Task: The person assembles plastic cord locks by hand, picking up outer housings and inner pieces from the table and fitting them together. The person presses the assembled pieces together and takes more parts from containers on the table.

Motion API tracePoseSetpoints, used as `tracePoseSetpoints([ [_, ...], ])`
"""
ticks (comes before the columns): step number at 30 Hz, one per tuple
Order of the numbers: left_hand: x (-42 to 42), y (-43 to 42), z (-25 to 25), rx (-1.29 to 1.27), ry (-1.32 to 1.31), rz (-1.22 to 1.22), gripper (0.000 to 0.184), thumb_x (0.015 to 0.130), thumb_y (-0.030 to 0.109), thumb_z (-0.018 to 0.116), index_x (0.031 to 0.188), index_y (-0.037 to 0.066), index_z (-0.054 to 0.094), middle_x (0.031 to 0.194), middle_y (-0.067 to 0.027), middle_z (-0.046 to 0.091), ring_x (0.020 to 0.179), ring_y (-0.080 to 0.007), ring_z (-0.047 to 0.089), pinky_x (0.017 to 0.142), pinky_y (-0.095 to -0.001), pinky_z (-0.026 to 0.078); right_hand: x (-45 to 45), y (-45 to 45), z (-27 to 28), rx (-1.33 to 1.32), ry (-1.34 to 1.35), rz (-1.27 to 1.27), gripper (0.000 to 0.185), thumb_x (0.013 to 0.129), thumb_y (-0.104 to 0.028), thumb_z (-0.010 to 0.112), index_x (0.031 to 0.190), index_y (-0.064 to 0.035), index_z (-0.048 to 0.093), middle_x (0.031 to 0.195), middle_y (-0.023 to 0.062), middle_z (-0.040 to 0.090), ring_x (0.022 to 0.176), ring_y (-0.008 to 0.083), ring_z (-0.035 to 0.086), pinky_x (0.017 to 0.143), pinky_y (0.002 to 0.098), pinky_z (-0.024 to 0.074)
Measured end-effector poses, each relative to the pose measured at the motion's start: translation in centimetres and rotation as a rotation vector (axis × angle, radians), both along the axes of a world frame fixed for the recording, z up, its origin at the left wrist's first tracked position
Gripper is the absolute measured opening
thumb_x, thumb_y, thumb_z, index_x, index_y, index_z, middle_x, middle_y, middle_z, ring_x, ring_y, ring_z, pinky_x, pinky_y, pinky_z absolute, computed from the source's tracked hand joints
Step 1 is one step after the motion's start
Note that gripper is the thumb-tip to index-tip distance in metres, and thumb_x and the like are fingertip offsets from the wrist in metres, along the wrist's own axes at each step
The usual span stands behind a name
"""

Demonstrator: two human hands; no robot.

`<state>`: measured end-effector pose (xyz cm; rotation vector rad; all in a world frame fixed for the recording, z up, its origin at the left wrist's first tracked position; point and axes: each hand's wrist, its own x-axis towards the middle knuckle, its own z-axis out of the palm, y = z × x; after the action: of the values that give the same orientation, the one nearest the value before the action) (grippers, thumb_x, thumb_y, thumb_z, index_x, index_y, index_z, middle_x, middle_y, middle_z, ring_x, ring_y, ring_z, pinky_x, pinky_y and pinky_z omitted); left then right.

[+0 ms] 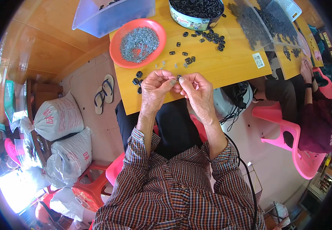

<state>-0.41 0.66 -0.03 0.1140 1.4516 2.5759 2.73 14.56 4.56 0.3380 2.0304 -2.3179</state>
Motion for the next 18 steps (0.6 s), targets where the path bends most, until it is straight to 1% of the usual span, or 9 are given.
tracePoseSetpoints([
  [12, -0.02, 0.03, 0.08, -0.010, -0.013, 0.003, 0.012, 0.084, -0.009, 0.060, 0.095, -0.004, 0.057, 0.085, -0.0108, 0.065, 0.072, -0.0166, 0.067, 0.068, -0.0277, 0.057, 0.07, -0.16, -0.05, -0.009, 0.016, 0.006, 0.014, 0.090, -0.015, 0.062, 0.090, -0.0008, 0.062, 0.076, 0.0009, 0.062, 0.064, 0.0034, 0.051, 0.057, 0.0169, 0.0411],
  [18, 0.06, 0.05, 0.24, 0.002, -0.016, 0.001, 0.011, 0.084, -0.010, 0.059, 0.094, -0.005, 0.056, 0.085, -0.0123, 0.065, 0.070, -0.0178, 0.067, 0.067, -0.0283, 0.057, 0.14, -0.41, -0.38, 0.019, 0.112, -0.019, 0.012, 0.090, -0.012, 0.062, 0.090, -0.0002, 0.061, 0.074, 0.0008, 0.062, 0.063, 0.0031, 0.053, 0.058, 0.0168, 0.0429],
])
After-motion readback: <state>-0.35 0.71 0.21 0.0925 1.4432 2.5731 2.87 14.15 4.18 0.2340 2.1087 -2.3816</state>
